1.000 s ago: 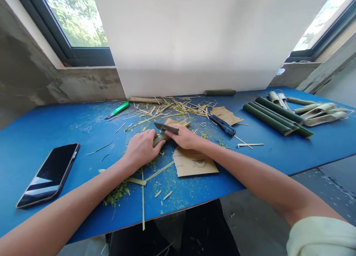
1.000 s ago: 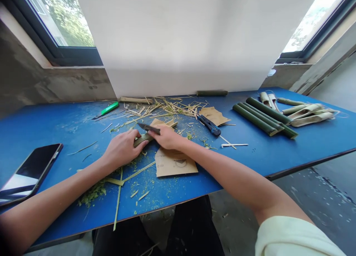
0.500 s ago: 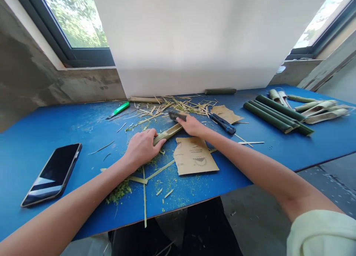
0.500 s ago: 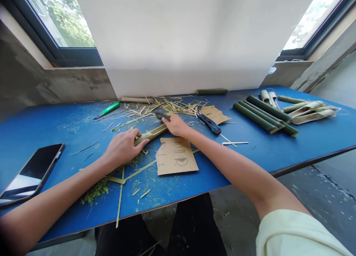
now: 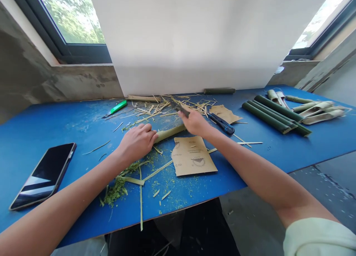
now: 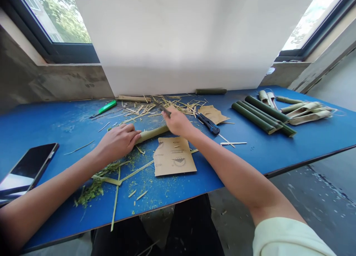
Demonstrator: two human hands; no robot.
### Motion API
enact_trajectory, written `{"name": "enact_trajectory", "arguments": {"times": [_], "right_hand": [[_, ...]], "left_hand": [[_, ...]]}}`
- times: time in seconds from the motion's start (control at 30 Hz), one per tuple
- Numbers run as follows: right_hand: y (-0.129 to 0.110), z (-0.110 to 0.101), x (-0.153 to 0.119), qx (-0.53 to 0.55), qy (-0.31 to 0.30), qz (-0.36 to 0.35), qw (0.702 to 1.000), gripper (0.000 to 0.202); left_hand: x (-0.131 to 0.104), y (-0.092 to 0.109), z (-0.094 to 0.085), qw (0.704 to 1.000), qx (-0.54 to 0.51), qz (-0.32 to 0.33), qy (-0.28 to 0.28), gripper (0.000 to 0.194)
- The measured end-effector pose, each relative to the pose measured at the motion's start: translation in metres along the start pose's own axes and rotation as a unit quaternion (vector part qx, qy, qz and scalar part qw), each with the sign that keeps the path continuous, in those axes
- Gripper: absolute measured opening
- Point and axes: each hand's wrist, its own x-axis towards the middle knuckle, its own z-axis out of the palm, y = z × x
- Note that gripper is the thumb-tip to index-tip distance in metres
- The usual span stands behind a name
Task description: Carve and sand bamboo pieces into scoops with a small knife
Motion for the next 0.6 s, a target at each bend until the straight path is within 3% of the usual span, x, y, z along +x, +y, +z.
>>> {"name": "enact_trajectory", "arguments": {"times": [0.13,0.2,0.3,0.37,0.47,0.5,0.6], "right_hand": [[-0.027,0.022,-0.016,-0.008,-0.121,-0.122,0.985,0.038],[-0.026,0.024,-0.014,-0.033,-0.118,-0.084,0.989,0.040],[-0.022,0.023,-0.010,-0.064,-0.085,0.039,0.994,0.044],[-0.024,0.024,-0.011,-0.066,-0.088,0.027,0.994,0.046],[-0.026,0.026,-0.013,-0.035,-0.106,-0.052,0.992,0.045],[-0.024,0.025,-0.012,-0.026,-0.108,-0.046,0.993,0.043],[-0.011,0.017,-0.004,-0.027,-0.100,0.062,0.993,0.047]], "left_hand": [[0.001,-0.002,0.010,0.999,-0.033,-0.025,0.005,0.051],[0.000,-0.002,0.012,0.999,-0.027,-0.034,0.002,0.050],[-0.002,-0.001,0.010,1.000,0.019,-0.013,-0.009,0.050],[-0.002,0.001,0.007,0.999,0.048,0.005,-0.020,0.050],[-0.001,0.005,0.005,0.998,0.059,-0.008,-0.032,0.047],[-0.001,0.006,0.004,0.998,0.050,-0.023,-0.035,0.047],[0.000,0.006,0.002,0.996,0.006,-0.067,-0.052,0.049]]}}
